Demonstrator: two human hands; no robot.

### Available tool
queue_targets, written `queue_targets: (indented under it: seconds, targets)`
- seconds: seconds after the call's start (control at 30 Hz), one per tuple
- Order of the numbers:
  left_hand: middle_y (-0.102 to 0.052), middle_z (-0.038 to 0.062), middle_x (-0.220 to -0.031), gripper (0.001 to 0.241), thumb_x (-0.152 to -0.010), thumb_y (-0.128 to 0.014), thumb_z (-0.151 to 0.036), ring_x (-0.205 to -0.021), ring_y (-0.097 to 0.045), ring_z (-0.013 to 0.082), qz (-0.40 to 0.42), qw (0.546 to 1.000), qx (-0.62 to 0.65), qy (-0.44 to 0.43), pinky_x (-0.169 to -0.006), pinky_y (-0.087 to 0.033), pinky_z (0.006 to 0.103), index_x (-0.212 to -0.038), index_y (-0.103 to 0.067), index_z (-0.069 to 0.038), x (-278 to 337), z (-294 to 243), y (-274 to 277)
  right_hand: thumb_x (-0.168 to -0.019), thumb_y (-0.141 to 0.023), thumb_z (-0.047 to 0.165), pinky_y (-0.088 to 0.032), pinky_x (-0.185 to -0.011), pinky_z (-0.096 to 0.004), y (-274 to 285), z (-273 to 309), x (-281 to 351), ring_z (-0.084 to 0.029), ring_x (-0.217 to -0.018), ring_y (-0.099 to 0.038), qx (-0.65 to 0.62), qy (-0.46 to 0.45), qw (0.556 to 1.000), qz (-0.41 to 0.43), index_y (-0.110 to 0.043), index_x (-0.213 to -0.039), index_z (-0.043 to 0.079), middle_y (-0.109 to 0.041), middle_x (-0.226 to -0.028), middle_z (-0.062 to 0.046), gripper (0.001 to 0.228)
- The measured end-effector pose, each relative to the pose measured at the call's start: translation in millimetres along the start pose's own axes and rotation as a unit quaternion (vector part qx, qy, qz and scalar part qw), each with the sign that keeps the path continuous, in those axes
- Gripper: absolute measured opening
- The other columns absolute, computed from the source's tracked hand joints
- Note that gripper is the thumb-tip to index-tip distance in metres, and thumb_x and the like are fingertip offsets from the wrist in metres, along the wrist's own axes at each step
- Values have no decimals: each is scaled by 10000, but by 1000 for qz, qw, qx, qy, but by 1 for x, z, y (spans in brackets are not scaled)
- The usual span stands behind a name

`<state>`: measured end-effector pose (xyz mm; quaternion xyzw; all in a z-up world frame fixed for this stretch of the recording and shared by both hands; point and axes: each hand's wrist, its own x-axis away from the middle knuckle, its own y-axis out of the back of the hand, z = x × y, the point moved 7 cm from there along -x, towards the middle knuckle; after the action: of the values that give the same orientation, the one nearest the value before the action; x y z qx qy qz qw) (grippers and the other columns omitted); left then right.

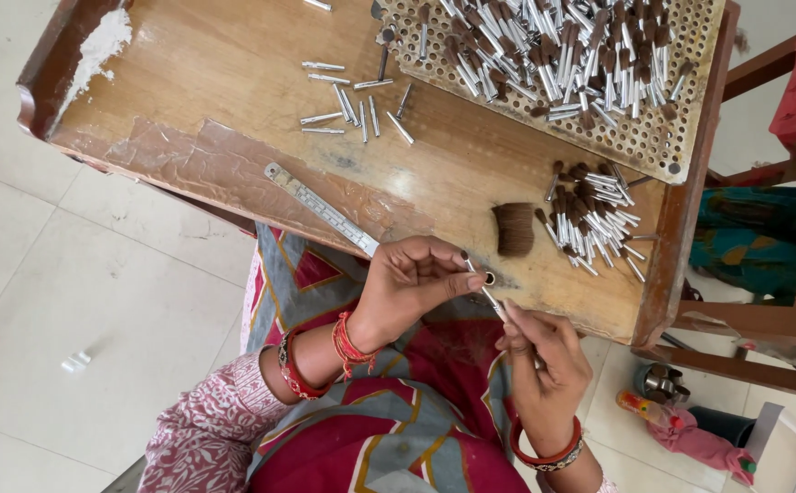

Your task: Assembling brushes by manually inserting bristles into metal ferrules.

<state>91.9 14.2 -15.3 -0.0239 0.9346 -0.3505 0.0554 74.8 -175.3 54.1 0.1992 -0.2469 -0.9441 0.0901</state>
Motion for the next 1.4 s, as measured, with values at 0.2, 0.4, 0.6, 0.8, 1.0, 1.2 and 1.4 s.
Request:
queue_targets:
  seconds: [0.2, 0.4, 0.6, 0.8, 1.0, 1.2, 1.4]
  targets:
    - [-708, 44, -1058, 203, -917, -754, 61, -996, -719, 128, 19, 988, -152, -2, -896, -623, 269, -1117, -726, 47, -10, -15, -2, -975, -712, -15, -491, -727, -316, 34, -37, -26, -203, -839, -616, 285, 35, 955, -70, -734, -1186, 23, -677, -1007, -96, 215]
    - [-718, 47, -976, 174, -864, -808, 13, -873, -692, 91, 47, 965, -256, 41, -747, -581, 223, -1035, -785, -13, -2, -16, -20, -964, -739, -24, -505, -952, -339, 27, -3, -36, -256, -1072, -641, 224, 80, 969, -64, -719, -1106, 28, -705, -1131, -95, 152]
    - [-735, 54, -907, 180, -856, -845, -36, -822, -686, 112, 101, 949, -299, 18, -747, -557, 253, -1030, -801, -35, 3, -18, -32, -922, -734, -34, -537, -927, -274, -2, -31, -30, -173, -1063, -679, -171, -93, 975, 104, -711, -1111, -32, -705, -1148, -121, 191]
    - [-704, 22, -928, 137, -866, -823, -45, -798, -655, 53, 83, 960, -254, 82, -661, -531, 205, -994, -776, -22, 7, -9, -27, -903, -751, -41, -546, -908, -271, -10, -25, -29, -166, -1031, -687, -202, -103, 967, 119, -718, -1073, -35, -712, -1121, -119, 174]
    - [-675, 3, -888, 92, -903, -791, -16, -751, -613, 18, 98, 956, -250, 116, -622, -507, 190, -959, -719, -8, 14, 2, -28, -872, -771, -34, -521, -888, -300, -4, -2, -35, -191, -980, -672, -114, -20, 988, 105, -738, -975, -19, -755, -1001, -89, 109]
    - [-624, 2, -963, 132, -933, -734, 59, -855, -602, 39, 101, 973, -172, 112, -713, -528, 203, -1038, -694, -11, 22, 12, -30, -886, -762, -31, -514, -838, -267, -2, -6, -29, -159, -928, -656, -125, -58, 987, 79, -727, -974, -26, -728, -986, -91, 95]
    - [-612, 8, -956, 167, -930, -734, 81, -874, -598, 61, 120, 971, -191, 77, -745, -524, 218, -1060, -699, -17, 21, 10, -31, -910, -735, -50, -516, -835, -248, -4, -15, -25, -137, -926, -647, -174, -100, 977, 69, -711, -1004, -47, -696, -1020, -110, 98]
